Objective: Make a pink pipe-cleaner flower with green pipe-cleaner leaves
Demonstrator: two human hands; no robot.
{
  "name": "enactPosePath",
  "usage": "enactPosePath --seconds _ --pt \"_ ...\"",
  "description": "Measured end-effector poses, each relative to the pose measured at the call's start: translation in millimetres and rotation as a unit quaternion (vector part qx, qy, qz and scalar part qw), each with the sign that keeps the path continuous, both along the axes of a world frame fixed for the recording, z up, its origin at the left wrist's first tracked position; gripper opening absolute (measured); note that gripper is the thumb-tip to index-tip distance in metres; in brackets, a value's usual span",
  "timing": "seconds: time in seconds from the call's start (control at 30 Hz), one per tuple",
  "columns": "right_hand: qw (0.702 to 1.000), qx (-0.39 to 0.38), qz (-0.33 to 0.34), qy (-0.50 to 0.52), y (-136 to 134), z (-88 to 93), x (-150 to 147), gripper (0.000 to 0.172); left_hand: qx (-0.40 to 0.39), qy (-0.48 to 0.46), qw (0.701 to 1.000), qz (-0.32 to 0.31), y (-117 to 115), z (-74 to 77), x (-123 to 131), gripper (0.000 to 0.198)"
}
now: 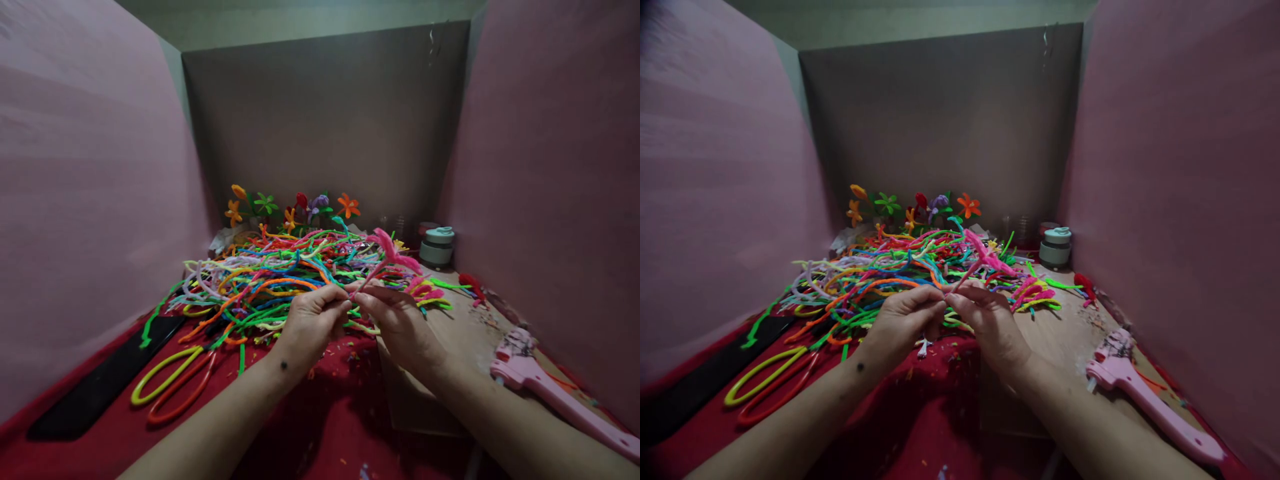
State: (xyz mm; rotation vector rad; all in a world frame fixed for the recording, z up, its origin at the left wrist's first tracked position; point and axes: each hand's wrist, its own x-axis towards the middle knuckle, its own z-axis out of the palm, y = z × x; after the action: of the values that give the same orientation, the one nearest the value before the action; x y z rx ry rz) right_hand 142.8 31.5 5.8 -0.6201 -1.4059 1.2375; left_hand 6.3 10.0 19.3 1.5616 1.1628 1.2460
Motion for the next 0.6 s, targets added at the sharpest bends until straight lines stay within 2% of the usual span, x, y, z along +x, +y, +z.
enactPosePath --seconds 0.13,0.37,0.6 --pt "1.000 -0.014 0.013 0.009 5.2 -3.6 0.5 0.013 -0.075 -0.075 0.993 -0.046 -0.3 1.9 1.7 0.011" --pt "0.996 -0.009 0.069 0.054 9.8 -12.4 2.1 0.019 -0.128 -0.156 0.969 -0.145 2.0 4.0 -4.5 0.014" --pt "0.998 0.011 0.055 0.014 4.5 -4.8 2.0 0.024 -0.202 -0.249 0.911 -0.260 3.7 3.5 -9.5 0.016"
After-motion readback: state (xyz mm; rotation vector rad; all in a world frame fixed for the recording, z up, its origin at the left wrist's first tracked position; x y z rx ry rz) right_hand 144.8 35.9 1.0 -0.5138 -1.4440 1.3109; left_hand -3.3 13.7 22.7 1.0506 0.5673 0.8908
